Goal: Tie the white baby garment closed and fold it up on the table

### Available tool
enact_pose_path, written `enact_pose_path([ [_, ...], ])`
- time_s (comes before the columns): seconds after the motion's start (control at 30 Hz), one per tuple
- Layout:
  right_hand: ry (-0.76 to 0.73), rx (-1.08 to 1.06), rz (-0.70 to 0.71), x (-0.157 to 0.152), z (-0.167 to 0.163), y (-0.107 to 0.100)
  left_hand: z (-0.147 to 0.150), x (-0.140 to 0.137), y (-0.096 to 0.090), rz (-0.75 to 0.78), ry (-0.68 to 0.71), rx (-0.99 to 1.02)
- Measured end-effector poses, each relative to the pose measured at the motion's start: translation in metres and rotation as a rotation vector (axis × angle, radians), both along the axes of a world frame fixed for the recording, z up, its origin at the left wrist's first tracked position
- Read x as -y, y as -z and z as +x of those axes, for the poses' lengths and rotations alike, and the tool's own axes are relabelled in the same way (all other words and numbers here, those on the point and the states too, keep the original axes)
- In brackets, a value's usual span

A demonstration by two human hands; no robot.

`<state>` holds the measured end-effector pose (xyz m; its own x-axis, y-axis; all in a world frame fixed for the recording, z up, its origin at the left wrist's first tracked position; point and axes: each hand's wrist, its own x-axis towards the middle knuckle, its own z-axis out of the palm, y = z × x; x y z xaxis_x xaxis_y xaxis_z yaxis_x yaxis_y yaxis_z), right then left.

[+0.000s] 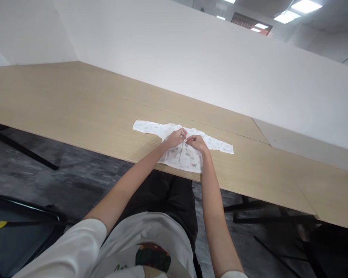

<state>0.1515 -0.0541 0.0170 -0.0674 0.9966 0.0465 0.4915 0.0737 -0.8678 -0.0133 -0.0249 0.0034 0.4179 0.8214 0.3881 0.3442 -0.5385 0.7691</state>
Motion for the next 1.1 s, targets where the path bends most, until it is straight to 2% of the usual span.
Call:
enact_pose_path([
  [0.3,-0.046,-0.043,0.103,-0.006,0.002,0.005,-0.001,0.004,-0.004,-0.064,0.031,0.03],
  [0.5,-0.075,-0.032,0.103,-0.008,0.003,0.008,-0.001,0.0,-0.004,-0.094,-0.011,0.059],
  [0.67,-0.082,-0.12,0.069,-0.007,0.001,0.005,-0.002,-0.004,0.0,-0.146,-0.012,0.123],
  [0.87,-0.004,-0.016,0.109,-0.003,-0.003,0.002,-0.002,-0.005,0.0,-0.163,-0.009,0.118],
  [1.1,-0.051,0.021,0.146,0.0,-0.002,0.001,-0.003,-0.01,0.007,-0.117,0.015,0.12],
])
